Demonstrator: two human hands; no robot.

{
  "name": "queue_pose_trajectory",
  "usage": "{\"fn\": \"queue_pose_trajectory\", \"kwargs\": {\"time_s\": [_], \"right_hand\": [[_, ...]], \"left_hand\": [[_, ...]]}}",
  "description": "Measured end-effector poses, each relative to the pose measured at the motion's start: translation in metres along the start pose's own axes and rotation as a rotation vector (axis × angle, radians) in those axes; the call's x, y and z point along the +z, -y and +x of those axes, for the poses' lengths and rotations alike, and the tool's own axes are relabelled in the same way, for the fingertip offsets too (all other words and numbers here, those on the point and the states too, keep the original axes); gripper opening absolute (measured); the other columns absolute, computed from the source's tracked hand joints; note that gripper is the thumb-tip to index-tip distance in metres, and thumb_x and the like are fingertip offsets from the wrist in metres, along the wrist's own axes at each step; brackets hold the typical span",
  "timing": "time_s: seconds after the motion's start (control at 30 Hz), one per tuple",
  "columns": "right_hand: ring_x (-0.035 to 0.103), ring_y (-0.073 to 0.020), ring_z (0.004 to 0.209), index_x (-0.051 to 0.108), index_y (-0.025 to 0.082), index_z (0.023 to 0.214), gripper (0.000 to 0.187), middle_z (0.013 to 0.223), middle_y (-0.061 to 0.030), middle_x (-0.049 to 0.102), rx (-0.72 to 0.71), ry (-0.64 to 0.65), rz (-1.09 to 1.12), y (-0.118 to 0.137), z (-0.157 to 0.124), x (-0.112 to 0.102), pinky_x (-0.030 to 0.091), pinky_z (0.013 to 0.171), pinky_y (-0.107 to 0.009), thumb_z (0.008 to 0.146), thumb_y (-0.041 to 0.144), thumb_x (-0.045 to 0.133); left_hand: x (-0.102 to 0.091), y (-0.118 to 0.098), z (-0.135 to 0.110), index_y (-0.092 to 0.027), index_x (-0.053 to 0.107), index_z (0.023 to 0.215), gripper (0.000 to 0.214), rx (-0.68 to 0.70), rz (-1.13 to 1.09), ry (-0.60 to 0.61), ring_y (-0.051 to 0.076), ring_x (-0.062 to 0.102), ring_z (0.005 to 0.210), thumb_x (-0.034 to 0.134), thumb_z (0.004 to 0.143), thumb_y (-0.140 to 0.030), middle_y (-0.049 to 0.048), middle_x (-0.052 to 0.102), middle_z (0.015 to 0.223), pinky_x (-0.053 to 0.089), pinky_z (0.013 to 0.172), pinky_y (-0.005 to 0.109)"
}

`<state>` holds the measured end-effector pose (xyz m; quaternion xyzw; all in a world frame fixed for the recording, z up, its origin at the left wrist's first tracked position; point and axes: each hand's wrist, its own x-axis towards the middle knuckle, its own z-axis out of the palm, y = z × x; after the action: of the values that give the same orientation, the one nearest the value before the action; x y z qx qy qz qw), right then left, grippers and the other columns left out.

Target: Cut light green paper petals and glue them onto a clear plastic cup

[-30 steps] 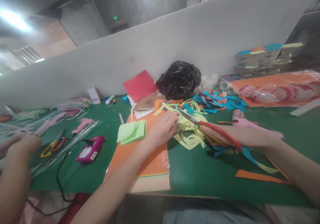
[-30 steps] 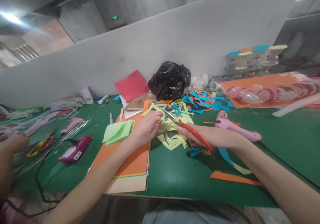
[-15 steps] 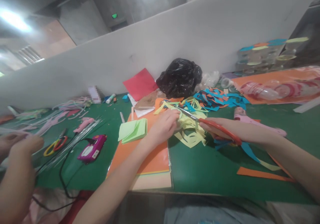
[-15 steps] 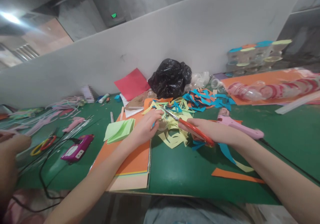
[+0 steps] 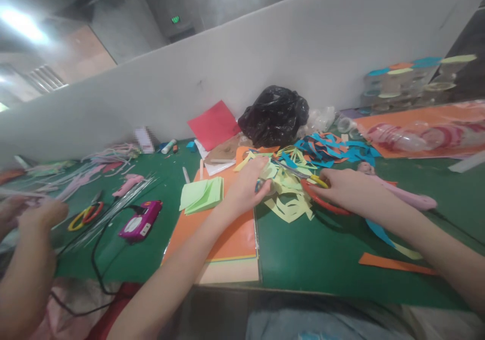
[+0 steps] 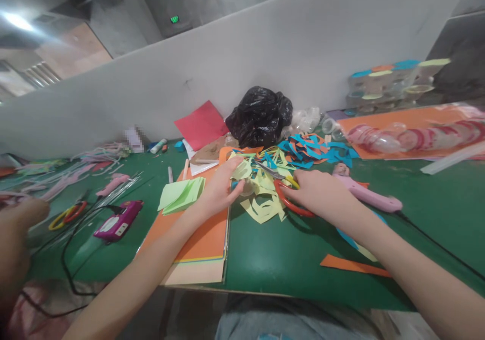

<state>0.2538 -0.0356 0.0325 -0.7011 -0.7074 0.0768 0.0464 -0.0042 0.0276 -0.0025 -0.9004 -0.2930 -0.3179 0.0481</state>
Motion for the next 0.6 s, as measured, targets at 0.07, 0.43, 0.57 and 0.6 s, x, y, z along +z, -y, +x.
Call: {"fn": "queue_pose_trajectory", "kwargs": {"time_s": [0.07, 0.43, 0.57, 0.6], "right_hand": [[0.068, -0.0296, 0.074, 0.061, 0.018, 0.087, 0.049, 0.086, -0.0150, 0.072, 0.002, 0.025, -0.054, 0.002, -0.003, 0.000, 0.038, 0.061, -0.034, 0.097, 0.059, 0.036], [0.070, -0.0336, 0.083, 0.059, 0.018, 0.100, 0.050, 0.095, -0.0134, 0.073, -0.017, 0.060, -0.179, -0.003, 0.008, 0.025, 0.033, 0.061, -0.034, 0.097, 0.061, 0.035], [0.070, -0.0343, 0.082, 0.058, 0.018, 0.099, 0.049, 0.095, -0.0130, 0.072, -0.033, 0.055, -0.176, -0.005, 0.008, 0.027, 0.031, 0.060, -0.034, 0.097, 0.061, 0.035], [0.070, -0.0344, 0.082, 0.058, 0.018, 0.099, 0.048, 0.094, -0.0127, 0.072, -0.034, 0.056, -0.177, -0.005, 0.008, 0.027, 0.031, 0.060, -0.034, 0.097, 0.061, 0.035]], "left_hand": [[0.002, 0.001, 0.000, -0.017, 0.038, 0.147, 0.051, 0.067, 0.050, 0.009, 0.029, 0.050, 0.141, 0.051, 0.099, -0.029, 0.0180, 0.055, 0.147, 0.045, 0.115, 0.052], [0.005, 0.002, 0.001, -0.016, 0.052, 0.137, 0.040, 0.146, 0.097, 0.038, 0.026, 0.057, 0.134, 0.052, 0.099, -0.027, 0.0140, 0.062, 0.141, 0.047, 0.114, 0.051], [0.005, 0.002, 0.001, -0.017, 0.052, 0.139, 0.040, 0.133, 0.075, 0.065, 0.025, 0.055, 0.137, 0.051, 0.100, -0.027, 0.0140, 0.060, 0.143, 0.045, 0.115, 0.051], [0.005, 0.002, 0.000, -0.017, 0.052, 0.139, 0.041, 0.131, 0.073, 0.069, 0.025, 0.054, 0.138, 0.050, 0.100, -0.027, 0.0143, 0.060, 0.144, 0.045, 0.116, 0.051]]}}
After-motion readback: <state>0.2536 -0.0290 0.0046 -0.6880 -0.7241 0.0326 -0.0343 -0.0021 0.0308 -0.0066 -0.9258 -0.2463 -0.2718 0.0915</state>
